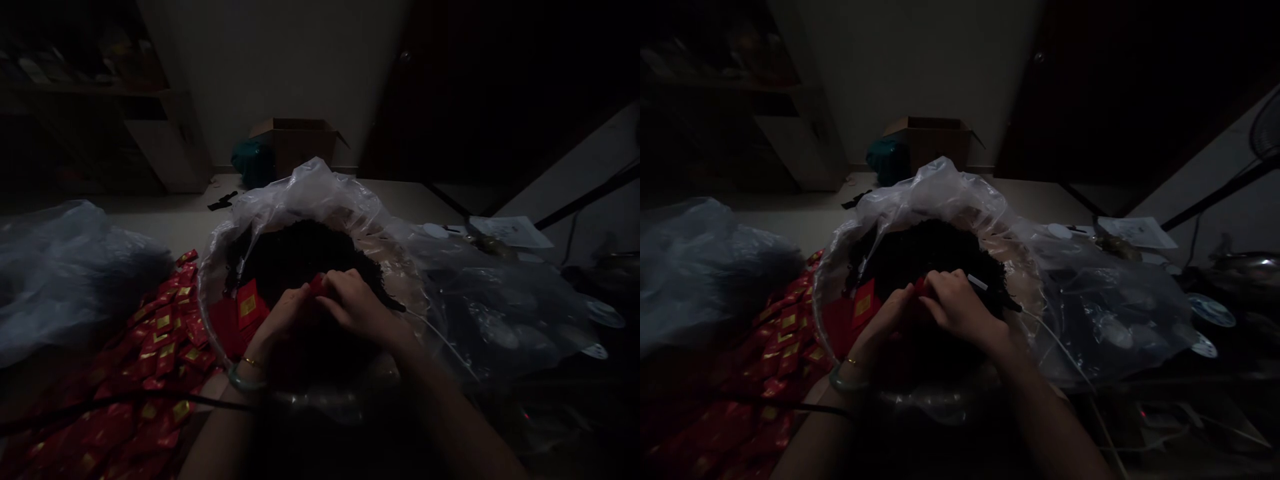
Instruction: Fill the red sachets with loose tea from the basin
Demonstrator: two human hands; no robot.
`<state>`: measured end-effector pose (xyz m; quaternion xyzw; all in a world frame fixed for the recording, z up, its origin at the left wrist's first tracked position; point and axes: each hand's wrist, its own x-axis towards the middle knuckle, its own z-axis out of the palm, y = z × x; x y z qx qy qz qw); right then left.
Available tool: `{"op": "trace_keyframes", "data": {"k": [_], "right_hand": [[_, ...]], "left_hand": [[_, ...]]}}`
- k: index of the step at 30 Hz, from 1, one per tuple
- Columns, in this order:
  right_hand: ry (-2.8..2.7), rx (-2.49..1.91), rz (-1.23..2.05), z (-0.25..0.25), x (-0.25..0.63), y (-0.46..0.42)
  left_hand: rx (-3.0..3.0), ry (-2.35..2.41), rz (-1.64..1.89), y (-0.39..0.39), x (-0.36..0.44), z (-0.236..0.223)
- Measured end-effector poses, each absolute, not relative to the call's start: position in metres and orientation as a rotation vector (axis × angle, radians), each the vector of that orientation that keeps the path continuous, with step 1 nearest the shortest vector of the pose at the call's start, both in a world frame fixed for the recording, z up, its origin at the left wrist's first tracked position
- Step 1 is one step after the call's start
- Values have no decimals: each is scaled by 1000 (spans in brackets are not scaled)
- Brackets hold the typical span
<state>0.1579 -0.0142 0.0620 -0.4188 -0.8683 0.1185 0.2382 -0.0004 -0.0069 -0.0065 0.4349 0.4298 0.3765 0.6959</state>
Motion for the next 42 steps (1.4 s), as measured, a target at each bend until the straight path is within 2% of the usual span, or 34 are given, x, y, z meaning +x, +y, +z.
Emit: {"op": "trace_keyframes", "data": {"k": [12,18,27,34,42], "right_hand": [[-2230,-1130,354,50,159,-5],[-2139,-1240,196,47,158,-3],[-2299,-1296,412,42,153,-3],[-2175,-1180,140,43,151,-5],[-2314,-1119,147,43,151,-8]], "left_hand": [[1304,976,1105,-4,-1,-2],[1313,1150,1392,-5,7,-8],[1324,1249,1471,-8,7,-7],[1201,1266,1651,-7,2,-3],[1382,1180,1693,-14,1,-5]]}}
